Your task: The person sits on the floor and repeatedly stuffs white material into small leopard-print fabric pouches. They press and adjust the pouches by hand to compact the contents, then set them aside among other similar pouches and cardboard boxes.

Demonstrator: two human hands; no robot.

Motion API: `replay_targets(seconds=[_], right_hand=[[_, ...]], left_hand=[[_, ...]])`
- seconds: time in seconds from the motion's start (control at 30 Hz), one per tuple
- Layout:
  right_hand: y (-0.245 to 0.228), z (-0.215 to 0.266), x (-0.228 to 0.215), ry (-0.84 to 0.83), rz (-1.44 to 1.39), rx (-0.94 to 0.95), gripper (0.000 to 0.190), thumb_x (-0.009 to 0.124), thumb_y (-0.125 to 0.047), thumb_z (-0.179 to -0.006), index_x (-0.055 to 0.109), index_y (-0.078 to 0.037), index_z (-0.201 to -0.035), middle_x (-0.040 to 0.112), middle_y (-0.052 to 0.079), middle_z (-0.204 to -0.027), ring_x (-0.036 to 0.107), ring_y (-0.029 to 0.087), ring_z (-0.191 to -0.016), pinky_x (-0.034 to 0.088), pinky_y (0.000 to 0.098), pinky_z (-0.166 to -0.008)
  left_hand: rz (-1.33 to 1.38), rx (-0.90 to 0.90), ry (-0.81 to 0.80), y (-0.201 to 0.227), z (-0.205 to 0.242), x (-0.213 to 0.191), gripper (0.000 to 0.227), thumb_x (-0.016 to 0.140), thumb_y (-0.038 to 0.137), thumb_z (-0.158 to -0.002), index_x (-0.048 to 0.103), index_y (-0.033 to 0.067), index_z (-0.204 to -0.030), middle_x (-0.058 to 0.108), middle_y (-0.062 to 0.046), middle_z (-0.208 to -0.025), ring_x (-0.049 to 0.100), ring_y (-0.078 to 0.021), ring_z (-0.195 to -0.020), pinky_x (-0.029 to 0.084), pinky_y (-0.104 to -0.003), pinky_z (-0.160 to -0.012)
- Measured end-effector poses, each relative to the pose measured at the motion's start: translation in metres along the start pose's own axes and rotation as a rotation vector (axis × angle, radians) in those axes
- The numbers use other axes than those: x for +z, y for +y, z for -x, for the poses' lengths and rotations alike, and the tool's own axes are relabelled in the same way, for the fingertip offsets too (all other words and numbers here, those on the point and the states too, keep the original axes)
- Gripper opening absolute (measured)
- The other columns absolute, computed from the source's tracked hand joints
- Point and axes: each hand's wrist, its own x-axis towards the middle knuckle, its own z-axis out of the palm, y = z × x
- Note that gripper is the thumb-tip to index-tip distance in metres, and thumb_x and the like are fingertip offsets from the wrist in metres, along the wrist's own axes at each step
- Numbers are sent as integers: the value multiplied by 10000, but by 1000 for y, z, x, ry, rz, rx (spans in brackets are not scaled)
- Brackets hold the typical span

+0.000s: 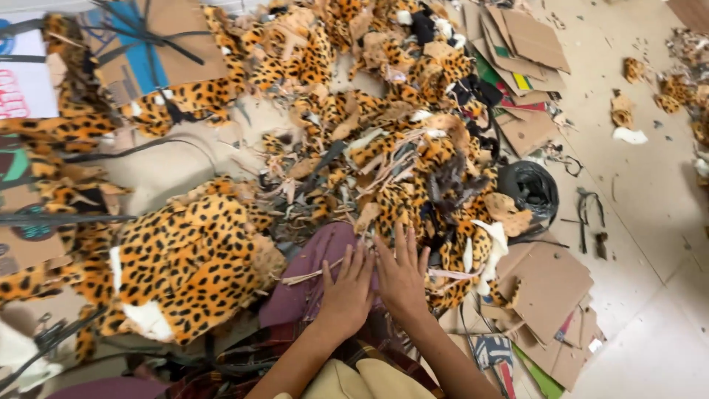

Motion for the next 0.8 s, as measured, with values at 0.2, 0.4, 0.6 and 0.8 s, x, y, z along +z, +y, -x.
replay_targets(seconds=[0.2, 0.4, 0.6, 0.8], right_hand=[[75, 17, -8, 77, 70, 297, 392, 530, -189, -966, 616, -259, -1342, 506, 54, -1519, 334, 289, -1472, 168, 548, -1245], [106, -12, -12, -126, -101, 661, 360, 652, -462, -920, 757, -118, -948, 738, -4, -751, 664, 190, -632, 500, 311, -623], [67, -29, -61, -157, -279, 708, 371, 629, -401, -970, 679, -36, -1007, 718, 95, -852, 667, 217, -696, 541, 333, -663], [127, -18, 11, 56, -854, 514, 121, 642, -37, -888, 539, -79, -935, 556, 37, -845, 554, 203, -835, 452, 359, -734]], left_hand=[[-66, 27, -87, 20, -14, -1, 703, 532, 231, -958, 226, 32, -1559, 116, -181, -1667, 29, -344, -1538, 13, -831, -1053], [-66, 55, -85, 27, -24, 13, 700, 555, 215, -942, 250, 43, -1548, 159, -203, -1649, -12, -386, -1534, 29, -818, -1065], [223, -65, -65, 12, -29, -11, 663, 493, 266, -996, 235, 100, -1584, 130, -161, -1681, 44, -369, -1542, 65, -604, -1195], [526, -104, -59, 3, -22, -35, 684, 494, 341, -1041, 232, 98, -1623, 148, -189, -1681, 61, -421, -1536, 68, -651, -1184]])
